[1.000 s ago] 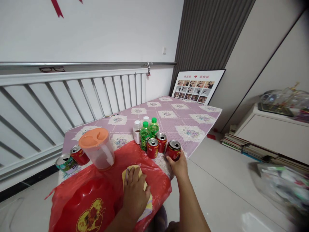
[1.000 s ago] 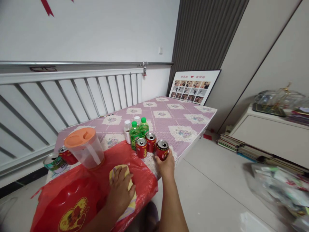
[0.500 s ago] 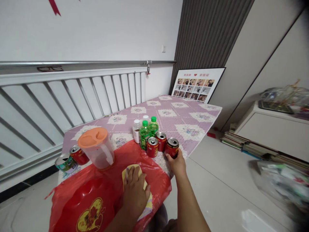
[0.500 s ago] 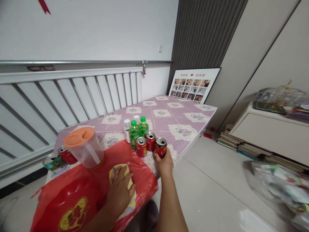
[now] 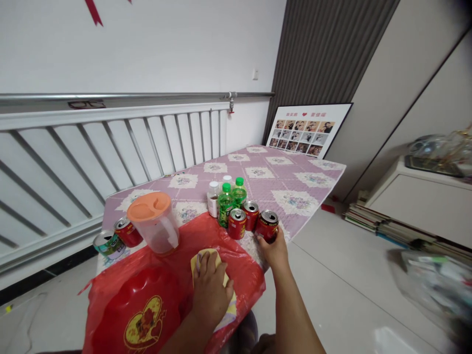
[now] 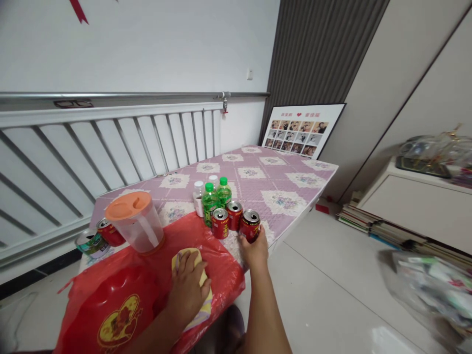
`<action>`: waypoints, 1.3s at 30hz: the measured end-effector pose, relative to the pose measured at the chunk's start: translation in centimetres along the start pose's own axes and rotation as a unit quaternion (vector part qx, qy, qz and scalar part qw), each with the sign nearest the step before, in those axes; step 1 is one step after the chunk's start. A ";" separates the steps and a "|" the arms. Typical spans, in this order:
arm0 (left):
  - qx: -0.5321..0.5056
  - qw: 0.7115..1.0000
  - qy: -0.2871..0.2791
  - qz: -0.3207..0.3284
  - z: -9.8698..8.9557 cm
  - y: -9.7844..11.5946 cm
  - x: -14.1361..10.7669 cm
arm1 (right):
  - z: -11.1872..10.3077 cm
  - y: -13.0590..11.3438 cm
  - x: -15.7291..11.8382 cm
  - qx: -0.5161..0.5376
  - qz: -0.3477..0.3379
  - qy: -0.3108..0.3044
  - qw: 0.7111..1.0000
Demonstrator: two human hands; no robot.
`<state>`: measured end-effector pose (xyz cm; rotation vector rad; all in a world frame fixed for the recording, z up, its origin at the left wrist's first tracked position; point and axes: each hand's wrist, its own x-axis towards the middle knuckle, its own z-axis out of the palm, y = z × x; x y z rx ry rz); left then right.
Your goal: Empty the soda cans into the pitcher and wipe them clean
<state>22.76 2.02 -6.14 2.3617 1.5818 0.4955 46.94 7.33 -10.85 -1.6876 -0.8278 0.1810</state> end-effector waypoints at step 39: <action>-0.230 0.955 0.182 0.048 -14.3 -14.0 -4.9 | 5.3 -11.7 -15.9 -0.287 -0.184 -0.251 0.906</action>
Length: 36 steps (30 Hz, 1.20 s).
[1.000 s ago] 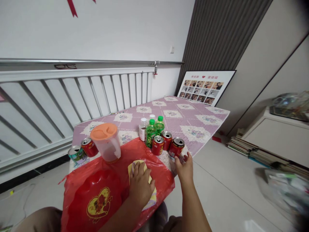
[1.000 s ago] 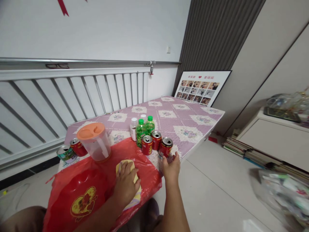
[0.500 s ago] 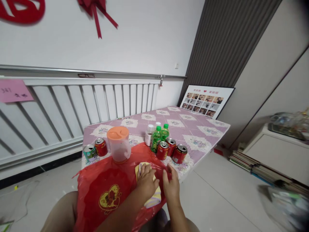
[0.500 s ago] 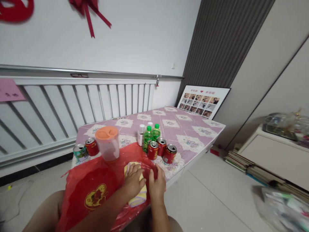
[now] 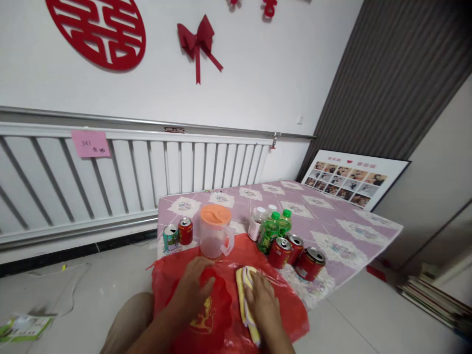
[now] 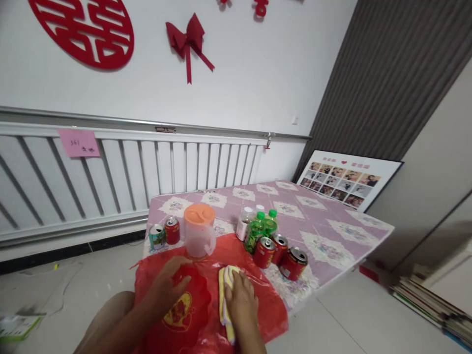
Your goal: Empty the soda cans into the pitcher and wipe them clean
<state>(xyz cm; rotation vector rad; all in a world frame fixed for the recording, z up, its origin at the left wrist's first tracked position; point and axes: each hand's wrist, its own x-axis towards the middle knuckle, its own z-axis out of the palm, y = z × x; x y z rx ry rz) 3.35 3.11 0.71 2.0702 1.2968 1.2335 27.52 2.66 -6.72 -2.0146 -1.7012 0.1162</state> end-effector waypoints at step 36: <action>0.305 0.919 -0.249 -0.012 -7.7 -10.3 15.6 | -0.1 -2.2 -0.1 -0.081 0.068 -0.049 0.993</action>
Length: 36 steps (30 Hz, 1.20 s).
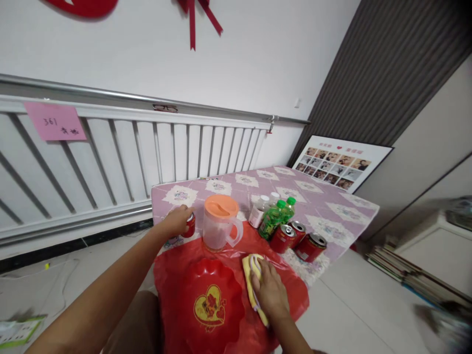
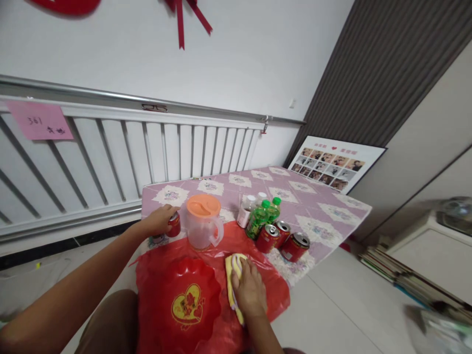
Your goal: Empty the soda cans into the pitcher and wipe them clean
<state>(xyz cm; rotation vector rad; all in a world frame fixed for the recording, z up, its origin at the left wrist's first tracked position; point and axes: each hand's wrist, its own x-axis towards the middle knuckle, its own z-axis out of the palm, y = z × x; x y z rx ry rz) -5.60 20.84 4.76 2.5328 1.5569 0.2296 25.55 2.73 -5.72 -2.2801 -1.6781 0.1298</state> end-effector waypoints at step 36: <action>-0.303 0.949 0.003 0.085 4.6 8.1 -13.7 | -0.1 -0.2 -0.6 0.019 -0.014 0.027 0.999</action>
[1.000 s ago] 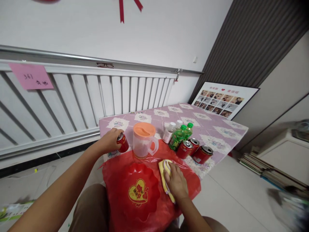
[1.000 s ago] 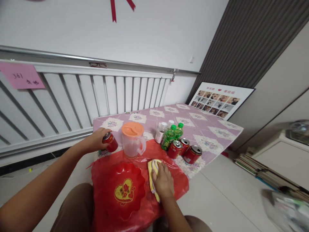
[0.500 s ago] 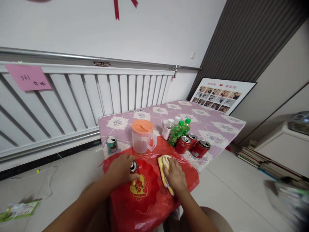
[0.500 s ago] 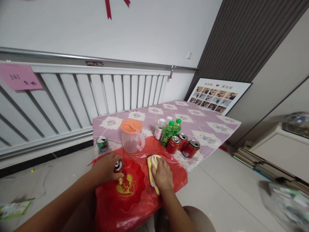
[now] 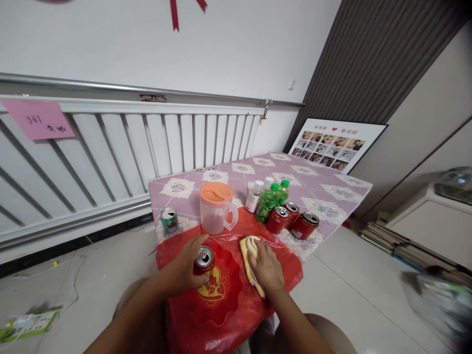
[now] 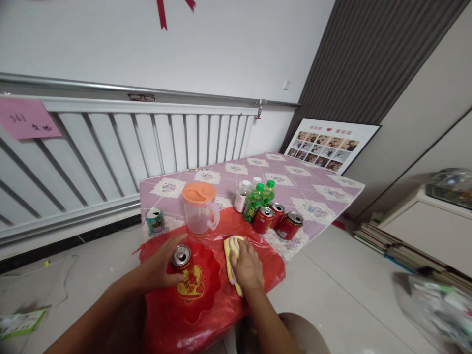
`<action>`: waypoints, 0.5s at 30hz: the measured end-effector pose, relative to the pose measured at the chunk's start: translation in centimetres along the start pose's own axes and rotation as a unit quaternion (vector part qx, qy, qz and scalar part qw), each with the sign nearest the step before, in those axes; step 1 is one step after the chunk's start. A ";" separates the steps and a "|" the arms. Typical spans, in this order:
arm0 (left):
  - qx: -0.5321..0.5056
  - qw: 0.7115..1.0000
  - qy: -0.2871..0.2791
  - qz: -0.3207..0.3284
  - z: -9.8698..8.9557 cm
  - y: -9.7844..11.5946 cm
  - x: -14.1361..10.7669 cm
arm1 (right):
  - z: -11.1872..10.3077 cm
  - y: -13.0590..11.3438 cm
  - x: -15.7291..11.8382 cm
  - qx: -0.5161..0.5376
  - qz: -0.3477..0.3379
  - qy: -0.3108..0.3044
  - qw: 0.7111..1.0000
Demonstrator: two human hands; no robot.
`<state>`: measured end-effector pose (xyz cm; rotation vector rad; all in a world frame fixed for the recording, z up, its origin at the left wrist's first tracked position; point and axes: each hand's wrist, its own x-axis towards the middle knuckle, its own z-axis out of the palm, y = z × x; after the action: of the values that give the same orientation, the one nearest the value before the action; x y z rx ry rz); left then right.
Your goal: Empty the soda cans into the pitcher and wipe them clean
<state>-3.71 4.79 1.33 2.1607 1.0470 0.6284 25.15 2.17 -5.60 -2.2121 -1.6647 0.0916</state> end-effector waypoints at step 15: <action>-0.105 0.992 0.073 -0.024 3.1 -3.0 0.2 | 0.7 0.5 0.2 -0.003 -0.006 0.006 1.000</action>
<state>-3.06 5.24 -2.92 1.9262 1.0544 0.8450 25.49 2.46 -6.37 -2.2029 -1.6752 0.0703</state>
